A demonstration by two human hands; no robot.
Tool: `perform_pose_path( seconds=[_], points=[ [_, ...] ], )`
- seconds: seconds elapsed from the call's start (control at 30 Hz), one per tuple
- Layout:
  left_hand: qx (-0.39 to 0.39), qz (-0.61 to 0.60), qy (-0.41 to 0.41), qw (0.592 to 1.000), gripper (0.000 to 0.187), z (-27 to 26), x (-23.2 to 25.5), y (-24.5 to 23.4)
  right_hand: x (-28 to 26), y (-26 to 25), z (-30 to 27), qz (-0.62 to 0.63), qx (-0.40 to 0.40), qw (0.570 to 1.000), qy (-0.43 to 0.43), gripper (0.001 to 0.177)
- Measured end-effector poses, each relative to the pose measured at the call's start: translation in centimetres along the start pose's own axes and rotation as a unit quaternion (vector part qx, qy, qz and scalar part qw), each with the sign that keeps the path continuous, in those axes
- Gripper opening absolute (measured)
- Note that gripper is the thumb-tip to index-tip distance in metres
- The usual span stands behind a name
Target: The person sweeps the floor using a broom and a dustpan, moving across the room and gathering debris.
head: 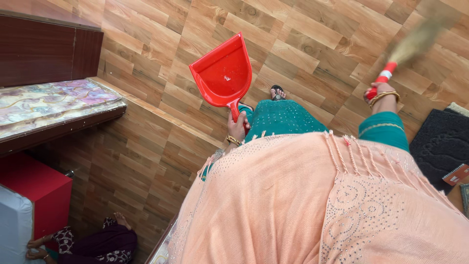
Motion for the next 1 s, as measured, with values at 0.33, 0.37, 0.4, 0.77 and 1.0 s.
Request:
perform_pose_path(
  seconds=[0.33, 0.37, 0.4, 0.77, 1.0],
  points=[
    [0.007, 0.021, -0.007, 1.000, 0.025, -0.4, -3.1, -0.9, -4.9, 11.2, -0.7, -0.274, -0.072, 0.952, -0.113, 0.038],
    [0.000, 0.014, 0.001, 1.000, 0.024, -0.6, -3.1, -1.0, -4.2, 12.7, -1.5, -0.306, -0.102, 0.938, -0.128, 0.049],
    [-0.001, 0.007, 0.009, 1.000, 0.023, -0.7, -3.1, -0.9, -3.2, 14.3, -2.1, -0.341, -0.133, 0.920, -0.140, 0.060],
    [0.020, 0.006, 0.008, 1.000, 0.026, -2.8, -2.2, 0.1, -2.5, 10.0, -3.0, -0.355, -0.169, 0.907, -0.152, 0.057],
    [0.059, -0.057, -0.028, 0.996, 0.024, -4.5, -3.1, -1.1, 2.5, -4.7, 0.7, -0.170, 0.048, 0.984, -0.020, 0.030]
  ],
)
Point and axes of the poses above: each hand's wrist, its own z-axis towards the middle knuckle, its own y-axis out of the palm, x = y × z, the point moved 8 cm from there along z, towards the middle knuckle, and after that the axes turned 1 degree about x, right-handed, at the moved point
